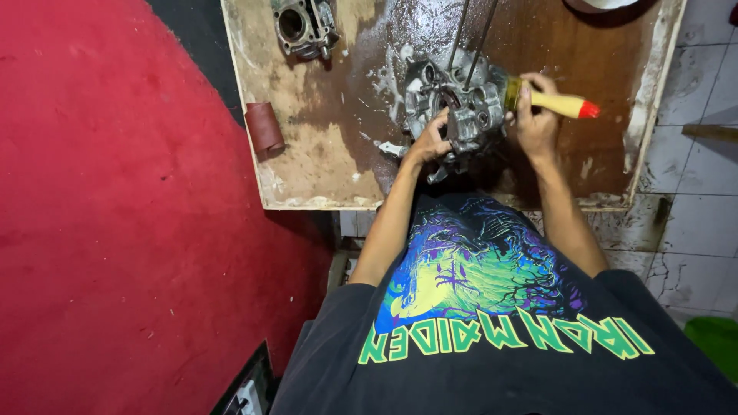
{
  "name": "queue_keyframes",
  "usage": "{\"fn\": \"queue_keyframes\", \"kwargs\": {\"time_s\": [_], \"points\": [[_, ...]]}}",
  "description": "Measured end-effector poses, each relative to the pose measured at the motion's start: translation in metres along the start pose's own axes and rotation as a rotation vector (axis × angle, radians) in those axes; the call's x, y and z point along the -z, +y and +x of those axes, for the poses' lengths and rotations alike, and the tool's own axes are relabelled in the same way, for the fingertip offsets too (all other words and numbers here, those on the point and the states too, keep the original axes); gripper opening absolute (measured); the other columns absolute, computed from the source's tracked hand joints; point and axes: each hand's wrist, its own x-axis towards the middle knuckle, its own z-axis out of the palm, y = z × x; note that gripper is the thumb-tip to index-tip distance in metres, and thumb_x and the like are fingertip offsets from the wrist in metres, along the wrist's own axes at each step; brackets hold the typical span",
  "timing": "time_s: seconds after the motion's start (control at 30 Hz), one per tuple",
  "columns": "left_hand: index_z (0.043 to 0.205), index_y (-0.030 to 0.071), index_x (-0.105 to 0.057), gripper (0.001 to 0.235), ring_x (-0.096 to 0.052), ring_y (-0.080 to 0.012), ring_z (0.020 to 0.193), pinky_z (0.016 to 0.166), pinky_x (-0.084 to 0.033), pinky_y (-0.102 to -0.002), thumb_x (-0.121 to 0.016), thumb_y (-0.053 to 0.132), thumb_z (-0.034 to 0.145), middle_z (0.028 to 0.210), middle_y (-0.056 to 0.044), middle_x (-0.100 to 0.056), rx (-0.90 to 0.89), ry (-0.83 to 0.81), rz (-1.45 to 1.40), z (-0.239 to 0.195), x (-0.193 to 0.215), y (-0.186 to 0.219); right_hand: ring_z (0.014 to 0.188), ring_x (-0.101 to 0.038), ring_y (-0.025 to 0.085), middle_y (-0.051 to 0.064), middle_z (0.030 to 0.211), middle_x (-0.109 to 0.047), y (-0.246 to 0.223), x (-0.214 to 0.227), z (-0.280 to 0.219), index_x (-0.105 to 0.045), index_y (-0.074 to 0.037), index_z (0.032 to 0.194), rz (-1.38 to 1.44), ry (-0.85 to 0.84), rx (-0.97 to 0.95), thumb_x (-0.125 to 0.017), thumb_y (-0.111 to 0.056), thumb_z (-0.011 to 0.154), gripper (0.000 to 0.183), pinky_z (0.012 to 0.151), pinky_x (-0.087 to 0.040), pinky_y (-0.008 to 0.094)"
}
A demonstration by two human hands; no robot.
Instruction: Cleaning a motorcycle engine crankcase using a brush and a cleaning solution.
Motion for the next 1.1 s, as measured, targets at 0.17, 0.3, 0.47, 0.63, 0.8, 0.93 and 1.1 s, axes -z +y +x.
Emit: {"fn": "queue_keyframes", "kwargs": {"time_s": [0.17, 0.3, 0.47, 0.63, 0.8, 0.93, 1.1], "points": [[0.13, 0.003, -0.069, 0.057, -0.043, -0.0292, 0.148, 0.124, -0.033, -0.039, -0.087, 0.02, 0.079, 0.155, -0.015, -0.051, -0.067, 0.02, 0.003, 0.001, -0.003, -0.024, 0.073, -0.063, 0.011, 0.008, 0.103, -0.064, 0.01, 0.034, -0.027, -0.059, 0.0, 0.127, 0.167, -0.032, -0.061, -0.058, -0.028, 0.113, 0.031, 0.059, -0.055, 0.027], [0.133, 0.003, -0.069, 0.056, -0.045, -0.0287, 0.148, 0.125, -0.033, -0.037, -0.084, 0.018, 0.081, 0.154, -0.014, -0.053, -0.104, 0.01, 0.049, 0.001, -0.003, -0.035, 0.093, -0.067, 0.021, 0.013, 0.104, -0.072, 0.059, 0.077, -0.051, -0.069, 0.0, 0.116, -0.116, -0.227, -0.044, -0.061, -0.03, 0.124, 0.032, 0.085, -0.058, 0.034], [0.139, 0.003, -0.06, 0.066, -0.048, -0.0284, 0.142, 0.121, -0.034, -0.037, -0.082, 0.02, 0.079, 0.152, -0.015, -0.053, 0.064, 0.003, -0.129, -0.005, -0.01, -0.017, 0.096, -0.07, 0.02, 0.01, 0.104, -0.072, 0.036, 0.059, -0.042, -0.061, -0.003, 0.108, 0.369, -0.013, -0.146, -0.054, -0.038, 0.116, 0.036, 0.086, -0.061, 0.034], [0.143, -0.001, -0.057, 0.075, -0.062, -0.0262, 0.126, 0.112, -0.048, -0.042, -0.085, 0.032, 0.081, 0.139, -0.014, -0.065, 0.204, -0.059, -0.475, -0.013, -0.022, -0.037, 0.102, -0.071, 0.02, 0.01, 0.107, -0.071, 0.079, 0.027, -0.064, -0.056, -0.007, 0.108, 0.44, -0.031, -0.299, -0.056, -0.039, 0.113, 0.032, 0.084, -0.063, 0.035], [0.144, -0.005, -0.051, 0.085, -0.07, -0.0306, 0.114, 0.101, -0.057, -0.051, -0.068, 0.064, 0.097, 0.13, -0.019, -0.068, 0.173, -0.081, -0.984, -0.007, -0.028, -0.157, 0.091, -0.064, 0.015, 0.009, 0.108, -0.068, 0.153, -0.001, -0.085, -0.059, -0.008, 0.102, 0.266, -0.03, -0.636, -0.067, -0.049, 0.107, 0.042, 0.081, -0.06, 0.038], [0.144, -0.003, -0.05, 0.084, -0.07, -0.0294, 0.114, 0.102, -0.057, -0.05, -0.069, 0.062, 0.094, 0.129, -0.016, -0.069, 0.203, -0.128, -1.027, -0.009, 0.009, -0.063, 0.092, -0.054, 0.014, 0.001, 0.101, -0.055, 0.102, -0.022, -0.062, -0.055, -0.006, 0.113, 0.724, -0.094, -0.736, -0.077, -0.05, 0.097, 0.052, 0.085, -0.046, 0.036], [0.143, -0.001, -0.05, 0.083, -0.071, -0.0273, 0.115, 0.102, -0.059, -0.048, -0.069, 0.059, 0.09, 0.128, -0.012, -0.071, 0.267, -0.187, -1.098, 0.01, 0.039, -0.042, 0.107, -0.069, 0.016, 0.001, 0.114, -0.072, 0.003, -0.045, -0.015, -0.06, -0.013, 0.128, 0.948, -0.211, -0.883, -0.086, -0.041, 0.068, 0.071, 0.099, -0.057, 0.038]]}}
